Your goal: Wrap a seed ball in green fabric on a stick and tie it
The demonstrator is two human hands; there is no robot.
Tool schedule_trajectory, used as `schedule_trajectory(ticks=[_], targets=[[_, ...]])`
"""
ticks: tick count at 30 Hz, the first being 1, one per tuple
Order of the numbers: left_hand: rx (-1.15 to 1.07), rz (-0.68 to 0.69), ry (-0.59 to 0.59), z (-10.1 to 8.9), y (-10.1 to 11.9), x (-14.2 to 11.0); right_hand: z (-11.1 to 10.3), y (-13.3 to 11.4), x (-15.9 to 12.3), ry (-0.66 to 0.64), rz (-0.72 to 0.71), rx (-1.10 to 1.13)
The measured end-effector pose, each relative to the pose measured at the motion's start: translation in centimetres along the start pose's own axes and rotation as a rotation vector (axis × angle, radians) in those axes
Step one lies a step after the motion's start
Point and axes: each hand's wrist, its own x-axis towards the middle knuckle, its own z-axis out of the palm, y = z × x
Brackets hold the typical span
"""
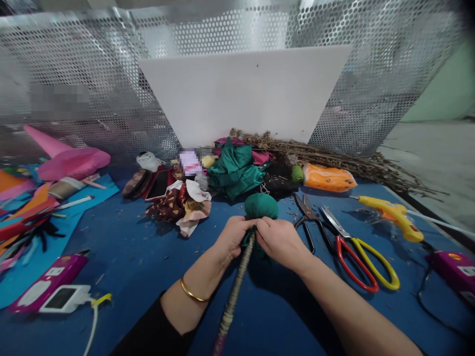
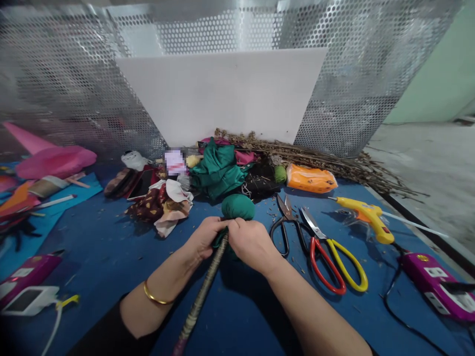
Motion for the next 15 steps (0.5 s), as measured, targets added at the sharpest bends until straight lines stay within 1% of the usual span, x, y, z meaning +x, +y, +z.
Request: schedule_trajectory(ticks=[2,4,8,12,15], targets=[[-0.031,-0.018,0.018,0.0,0.0,0.1,0.1,0.0,0.0,-0.005,0.011,0.022],[-0.038,-0.007,0.032,-0.1,-0.1,0.2,0.4,-0.1,-0.1,0.002,0.022,0.055],[-0.066,0.021,0.044,-0.2,-0.3,0.4,1.0,-0.4,-0.2,0.048,0.049,0.092],[-0.09,0.017,0.053,-0.2,-0.5,0.7,1.4,-1.0,-0.2,0.089,0.058,0.093],[-0.041,0.02,0.002,-0.5,0.0,0.6,1.3,-1.1,-0.2,0.136,0.09,0.099]])
